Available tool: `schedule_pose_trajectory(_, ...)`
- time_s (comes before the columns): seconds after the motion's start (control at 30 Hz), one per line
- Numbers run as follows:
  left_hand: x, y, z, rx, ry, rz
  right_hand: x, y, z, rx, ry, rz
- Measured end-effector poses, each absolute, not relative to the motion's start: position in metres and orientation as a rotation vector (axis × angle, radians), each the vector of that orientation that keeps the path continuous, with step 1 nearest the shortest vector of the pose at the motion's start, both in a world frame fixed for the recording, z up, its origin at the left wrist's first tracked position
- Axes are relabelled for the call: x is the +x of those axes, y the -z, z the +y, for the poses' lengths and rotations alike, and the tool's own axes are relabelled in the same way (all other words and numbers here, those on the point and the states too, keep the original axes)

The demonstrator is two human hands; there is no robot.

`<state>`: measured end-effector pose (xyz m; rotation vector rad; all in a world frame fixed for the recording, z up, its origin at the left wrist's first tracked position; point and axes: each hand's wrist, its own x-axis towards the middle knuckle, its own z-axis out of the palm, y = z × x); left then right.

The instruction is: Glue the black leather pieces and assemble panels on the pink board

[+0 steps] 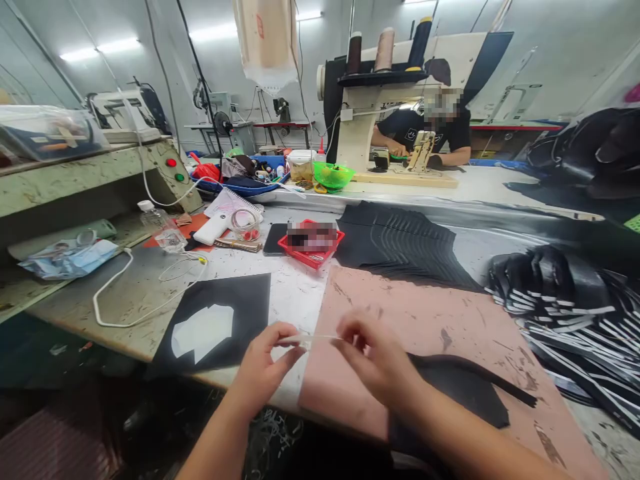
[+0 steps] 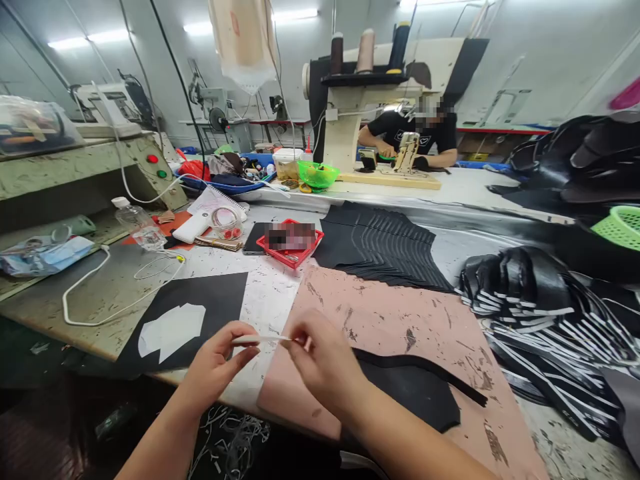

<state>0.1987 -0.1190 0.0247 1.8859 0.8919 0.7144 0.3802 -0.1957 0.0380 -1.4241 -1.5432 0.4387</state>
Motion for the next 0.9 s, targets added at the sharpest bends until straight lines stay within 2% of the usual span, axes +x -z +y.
schedule_pose_trajectory(0.27,0.285,-0.021,-0.183,1.426,-0.277,0.708,0.440,-0.018,-0.312,-1.702,-0.619,-1.183)
schedule_pose_trajectory(0.4,0.320,-0.015,-0.197,1.423,-0.104,0.730,0.446,-0.004,-0.343,-1.734,-0.653,-0.976)
schedule_pose_trajectory(0.57,0.355,-0.006,-0.195,1.536,-0.142,0.771,0.465,0.014,-0.349,-1.775,-0.622,-0.705)
schedule_pose_trajectory(0.73,0.378,-0.007,-0.193,1.877,-0.131,0.817,0.490,0.010,-0.348,-1.903,-0.522,-0.896)
schedule_pose_trajectory(0.9,0.388,-0.001,-0.196,1.980,-0.194,0.769,0.504,0.014,-0.352,-1.914,-0.430,-0.928)
